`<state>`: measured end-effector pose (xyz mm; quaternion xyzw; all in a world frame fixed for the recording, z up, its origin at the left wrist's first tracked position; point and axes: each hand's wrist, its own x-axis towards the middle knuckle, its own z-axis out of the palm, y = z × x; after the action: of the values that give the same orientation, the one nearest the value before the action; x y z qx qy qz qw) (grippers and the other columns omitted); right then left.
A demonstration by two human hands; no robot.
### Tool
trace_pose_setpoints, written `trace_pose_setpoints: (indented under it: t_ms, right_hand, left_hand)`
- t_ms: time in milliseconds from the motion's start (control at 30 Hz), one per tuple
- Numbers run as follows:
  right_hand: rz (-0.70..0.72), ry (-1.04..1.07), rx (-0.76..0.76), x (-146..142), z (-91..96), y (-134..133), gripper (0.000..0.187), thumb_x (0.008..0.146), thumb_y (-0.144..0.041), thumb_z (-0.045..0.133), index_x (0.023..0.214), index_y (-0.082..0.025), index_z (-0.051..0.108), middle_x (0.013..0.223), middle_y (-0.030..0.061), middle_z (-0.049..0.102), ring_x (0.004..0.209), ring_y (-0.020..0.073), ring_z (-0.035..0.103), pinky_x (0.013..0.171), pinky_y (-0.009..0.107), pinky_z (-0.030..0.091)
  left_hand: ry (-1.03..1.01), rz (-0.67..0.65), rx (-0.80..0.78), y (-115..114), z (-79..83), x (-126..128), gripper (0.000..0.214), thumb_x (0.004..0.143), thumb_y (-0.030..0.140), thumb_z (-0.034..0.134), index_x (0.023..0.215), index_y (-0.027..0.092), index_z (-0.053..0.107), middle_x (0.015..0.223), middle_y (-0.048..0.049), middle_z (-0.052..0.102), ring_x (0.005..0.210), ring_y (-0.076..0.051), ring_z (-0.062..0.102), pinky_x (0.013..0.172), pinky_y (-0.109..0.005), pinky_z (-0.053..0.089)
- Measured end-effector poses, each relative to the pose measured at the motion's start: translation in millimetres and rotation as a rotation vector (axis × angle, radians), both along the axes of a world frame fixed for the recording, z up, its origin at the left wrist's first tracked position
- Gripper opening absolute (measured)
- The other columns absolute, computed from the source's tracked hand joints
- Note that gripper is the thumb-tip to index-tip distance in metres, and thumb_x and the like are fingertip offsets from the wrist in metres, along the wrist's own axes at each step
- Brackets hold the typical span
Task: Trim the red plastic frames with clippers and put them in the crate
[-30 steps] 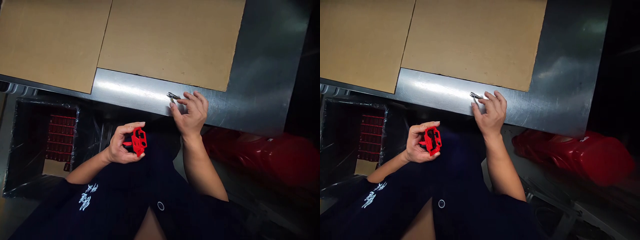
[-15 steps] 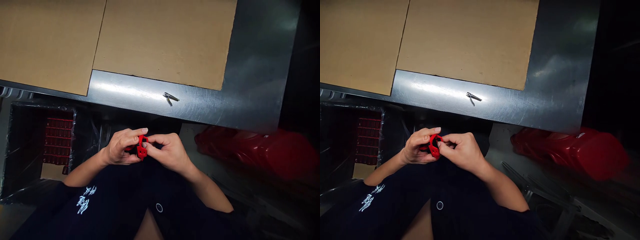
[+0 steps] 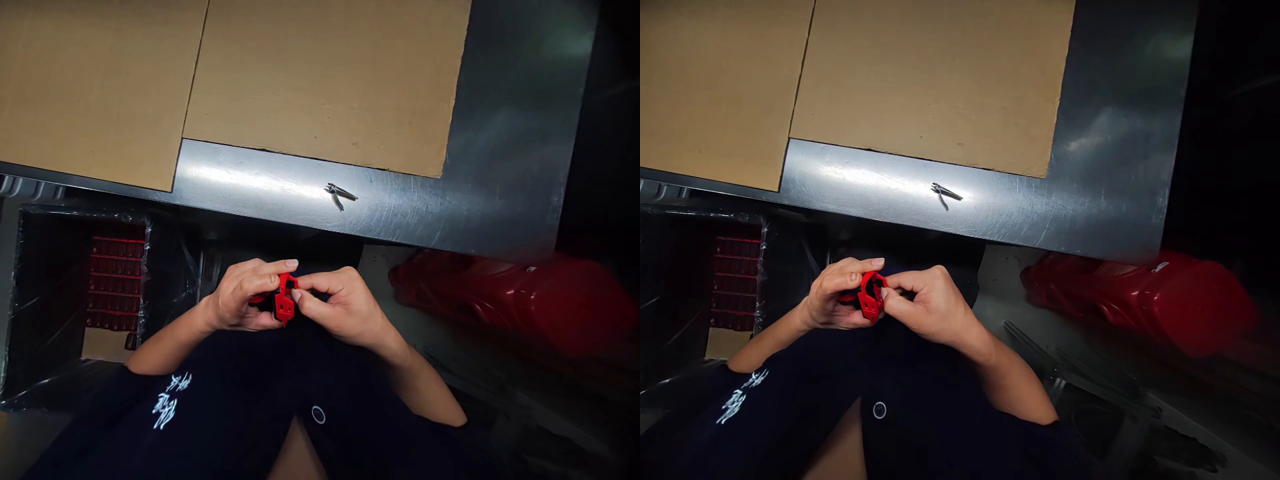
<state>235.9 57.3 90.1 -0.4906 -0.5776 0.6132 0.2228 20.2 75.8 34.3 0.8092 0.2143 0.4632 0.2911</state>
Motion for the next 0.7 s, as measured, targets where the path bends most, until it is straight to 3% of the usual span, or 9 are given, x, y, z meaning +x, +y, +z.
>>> trace_pose_setpoints:
  t_ms: [267,400,567,700]
  right_hand:
    - [0.081,0.077,-0.039,8.2,3.2,3.0,0.024,0.091,-0.02,0.057,0.085,-0.016,0.079,0.057,-0.0042,0.052,0.051,0.0067,0.035,0.049,0.022,0.028]
    - [0.082,0.108,-0.076,8.1,2.2,3.7,0.024,0.09,-0.021,0.059,0.094,-0.016,0.082,0.057,-0.0047,0.048,0.052,0.0067,0.033,0.049,0.021,0.028]
    - [0.054,0.051,-0.091,4.4,2.5,2.6,0.025,0.091,-0.026,0.06,0.081,-0.015,0.08,0.059,-0.0027,0.054,0.054,0.0078,0.039,0.051,0.023,0.03]
    - [0.09,0.012,-0.052,6.6,6.2,3.5,0.025,0.089,-0.022,0.058,0.071,-0.015,0.074,0.056,-0.0045,0.05,0.051,0.0069,0.035,0.049,0.023,0.027]
  left_hand:
    - [-0.004,0.008,-0.006,-1.0,1.0,-0.6,0.09,0.071,0.04,0.091,0.145,0.019,0.044,0.134,-0.0256,0.069,0.104,-0.023,0.078,0.073,-0.028,0.061]
    - [-0.009,-0.006,-0.002,-0.7,1.3,-1.5,0.093,0.07,0.038,0.093,0.146,0.019,0.044,0.135,-0.0261,0.067,0.107,-0.023,0.077,0.075,-0.028,0.062]
    - [0.026,-0.014,0.004,-0.3,2.1,-3.1,0.092,0.07,0.039,0.092,0.146,0.021,0.044,0.135,-0.0245,0.068,0.108,-0.023,0.077,0.076,-0.029,0.063]
    - [0.046,-0.024,0.008,0.0,3.4,-3.5,0.091,0.07,0.037,0.092,0.146,0.019,0.044,0.133,-0.025,0.069,0.108,-0.024,0.077,0.076,-0.029,0.063]
